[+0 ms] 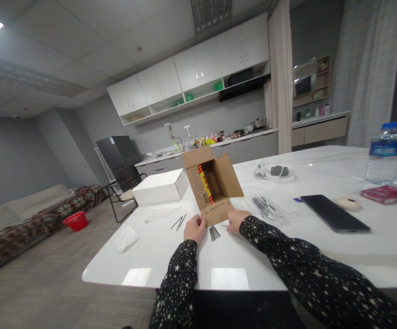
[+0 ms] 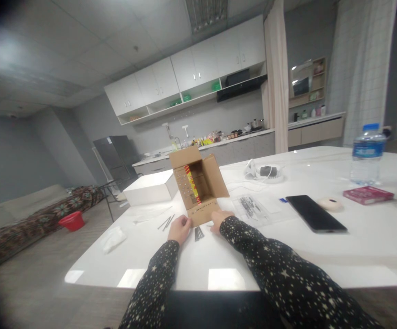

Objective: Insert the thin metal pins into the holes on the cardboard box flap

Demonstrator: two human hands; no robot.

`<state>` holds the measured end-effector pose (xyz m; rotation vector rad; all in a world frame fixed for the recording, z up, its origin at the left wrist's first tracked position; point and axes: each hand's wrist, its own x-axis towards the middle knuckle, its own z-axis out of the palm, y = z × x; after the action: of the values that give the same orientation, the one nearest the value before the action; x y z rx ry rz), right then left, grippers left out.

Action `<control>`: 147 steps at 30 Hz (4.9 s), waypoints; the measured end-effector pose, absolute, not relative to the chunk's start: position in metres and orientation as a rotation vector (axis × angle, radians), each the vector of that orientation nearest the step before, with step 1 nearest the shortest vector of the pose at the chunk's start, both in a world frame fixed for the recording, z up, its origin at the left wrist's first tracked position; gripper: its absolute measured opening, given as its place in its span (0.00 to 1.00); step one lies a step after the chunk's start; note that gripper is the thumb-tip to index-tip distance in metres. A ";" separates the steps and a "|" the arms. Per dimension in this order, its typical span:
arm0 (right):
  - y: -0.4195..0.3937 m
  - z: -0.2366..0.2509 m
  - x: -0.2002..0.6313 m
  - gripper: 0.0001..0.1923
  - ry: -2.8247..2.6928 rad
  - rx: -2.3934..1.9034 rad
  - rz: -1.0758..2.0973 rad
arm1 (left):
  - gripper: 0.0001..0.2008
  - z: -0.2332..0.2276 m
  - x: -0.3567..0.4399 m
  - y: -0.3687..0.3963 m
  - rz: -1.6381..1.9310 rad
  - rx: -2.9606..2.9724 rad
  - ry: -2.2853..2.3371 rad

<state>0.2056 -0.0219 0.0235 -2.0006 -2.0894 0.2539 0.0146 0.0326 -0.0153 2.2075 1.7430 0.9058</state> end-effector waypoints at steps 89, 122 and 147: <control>0.020 -0.013 0.177 0.08 -1.971 -1.165 0.059 | 0.13 -0.015 0.015 0.031 0.939 2.217 1.734; 0.021 -0.010 0.176 0.08 -1.983 -1.262 -0.188 | 0.13 -0.015 0.016 0.031 0.924 2.230 1.736; 0.028 -0.018 0.182 0.10 -1.890 -1.171 -0.055 | 0.13 -0.015 0.015 0.031 0.913 2.228 1.746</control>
<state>0.1816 0.0284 -0.0179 -1.1715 -1.8904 -0.0551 0.0152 0.0314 -0.0154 2.2277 1.7457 0.9133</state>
